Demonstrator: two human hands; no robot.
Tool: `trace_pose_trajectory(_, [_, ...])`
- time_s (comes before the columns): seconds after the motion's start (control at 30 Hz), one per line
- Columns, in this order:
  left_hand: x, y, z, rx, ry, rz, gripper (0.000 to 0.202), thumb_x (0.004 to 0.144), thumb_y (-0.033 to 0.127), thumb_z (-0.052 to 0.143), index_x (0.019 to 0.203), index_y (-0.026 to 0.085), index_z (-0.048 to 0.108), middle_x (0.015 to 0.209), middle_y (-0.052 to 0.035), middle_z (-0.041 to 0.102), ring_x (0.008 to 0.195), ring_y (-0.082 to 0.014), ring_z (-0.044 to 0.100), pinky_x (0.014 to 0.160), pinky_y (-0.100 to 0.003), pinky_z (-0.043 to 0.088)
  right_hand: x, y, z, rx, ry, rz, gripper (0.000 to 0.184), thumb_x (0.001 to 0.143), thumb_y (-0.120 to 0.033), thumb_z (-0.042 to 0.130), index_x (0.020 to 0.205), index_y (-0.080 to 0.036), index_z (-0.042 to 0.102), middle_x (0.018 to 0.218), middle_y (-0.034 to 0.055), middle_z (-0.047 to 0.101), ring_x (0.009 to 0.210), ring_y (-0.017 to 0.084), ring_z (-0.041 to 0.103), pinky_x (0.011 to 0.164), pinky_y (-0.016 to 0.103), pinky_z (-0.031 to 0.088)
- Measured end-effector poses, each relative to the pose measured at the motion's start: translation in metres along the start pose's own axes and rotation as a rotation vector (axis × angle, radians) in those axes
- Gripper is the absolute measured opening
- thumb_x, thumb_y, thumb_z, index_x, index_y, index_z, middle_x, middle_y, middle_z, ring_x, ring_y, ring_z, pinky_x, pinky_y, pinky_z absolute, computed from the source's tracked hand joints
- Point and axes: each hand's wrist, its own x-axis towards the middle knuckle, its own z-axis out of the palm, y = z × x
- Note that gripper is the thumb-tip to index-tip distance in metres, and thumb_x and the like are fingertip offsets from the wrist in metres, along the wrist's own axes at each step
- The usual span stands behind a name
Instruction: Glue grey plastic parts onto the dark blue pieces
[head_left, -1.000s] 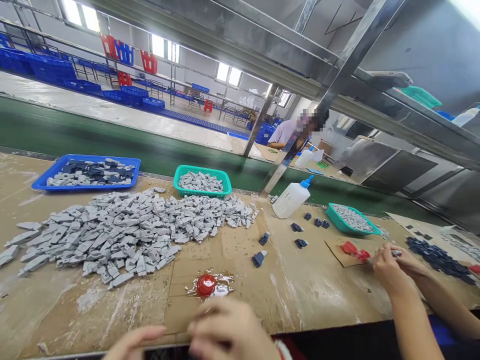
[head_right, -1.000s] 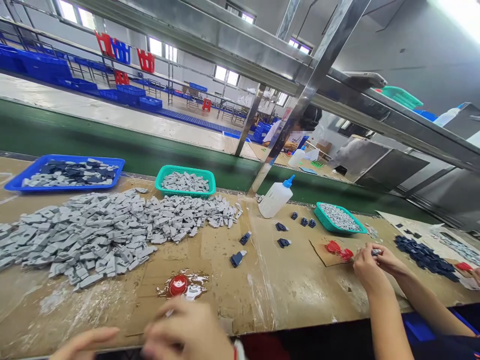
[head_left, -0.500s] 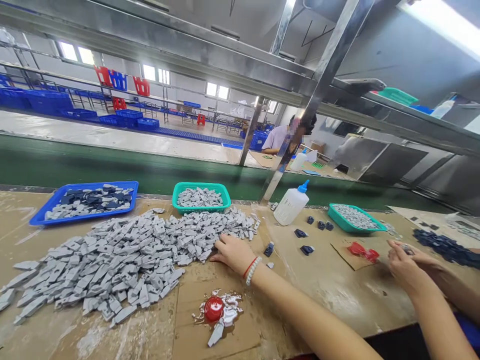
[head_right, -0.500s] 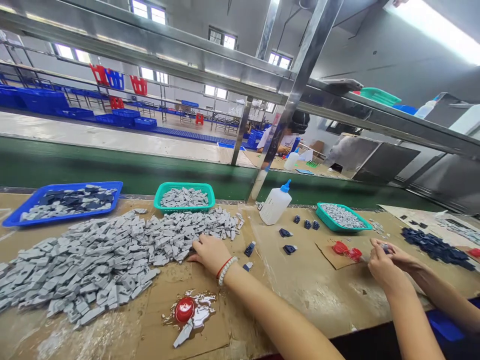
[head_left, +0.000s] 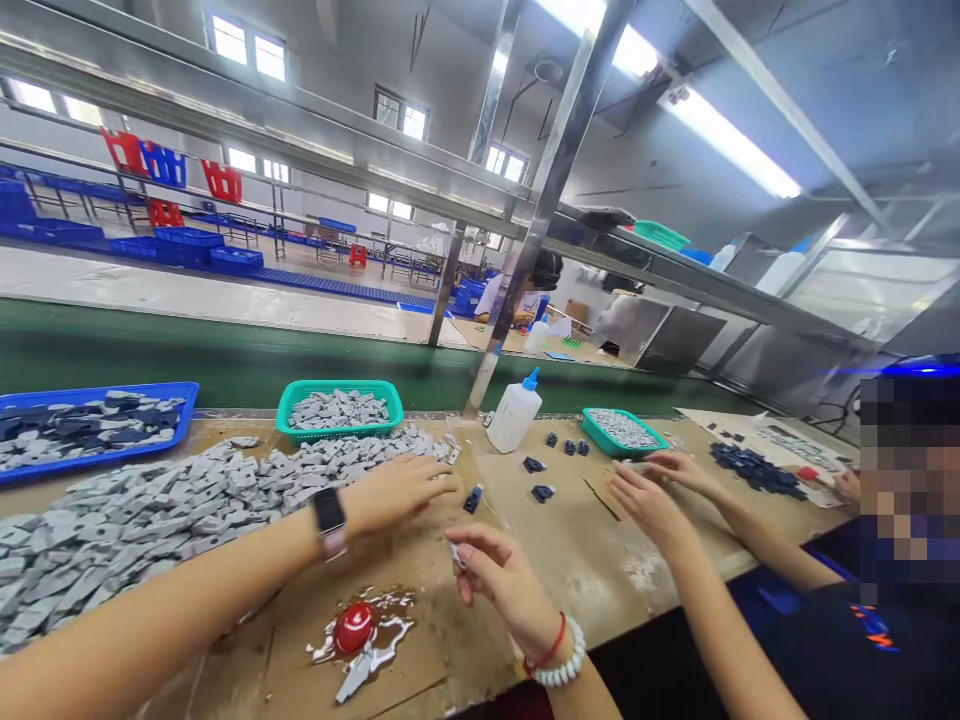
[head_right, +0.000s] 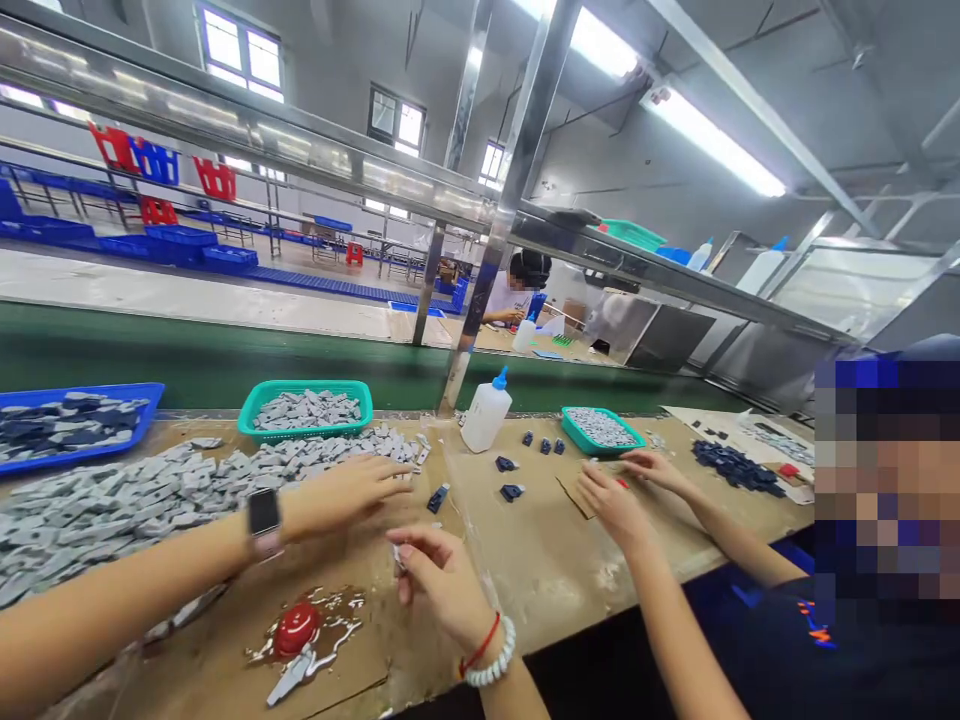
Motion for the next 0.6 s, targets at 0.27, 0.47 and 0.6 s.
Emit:
trace_pose_trajectory(0.27, [0.106,-0.021,0.07,-0.065,-0.19,0.102,0.015,0.09,0.026,0.065,0.098,0.013,0.065,0.105,-0.0065,0.066,0.099,-0.0214,0.063,0.09,-0.044,0.052,-0.044,0.008,-0.037,0.342,0.145,0.071,0.049,0.058,-0.049,0.089,0.092,-0.018,0.072,0.061,-0.0028,0.059,0.046,0.006,0.053,0.046,0.018,0.044])
trace_pose_trajectory(0.47, [0.093,-0.014,0.04,-0.264,-0.055,-0.164,0.021,0.091,0.034,0.063,0.092,0.012,0.064,0.095,-0.0053,0.066,0.093,-0.0206,0.063,0.088,-0.043,0.05,-0.043,0.016,-0.021,0.216,0.138,0.073,0.042,0.064,-0.046,0.086,0.093,-0.018,0.075,0.089,0.0062,0.07,0.062,0.014,0.067,0.057,0.025,0.054])
trace_pose_trajectory(0.6, [0.034,0.016,-0.012,-0.498,0.09,-0.388,0.025,0.094,0.038,0.056,0.104,0.015,0.059,0.088,-0.0025,0.066,0.078,-0.0162,0.063,0.077,-0.033,0.052,-0.046,0.022,0.002,0.043,0.258,0.131,0.048,0.056,-0.043,0.09,0.094,-0.017,0.074,0.074,0.0038,0.07,0.059,0.016,0.066,0.058,0.027,0.055])
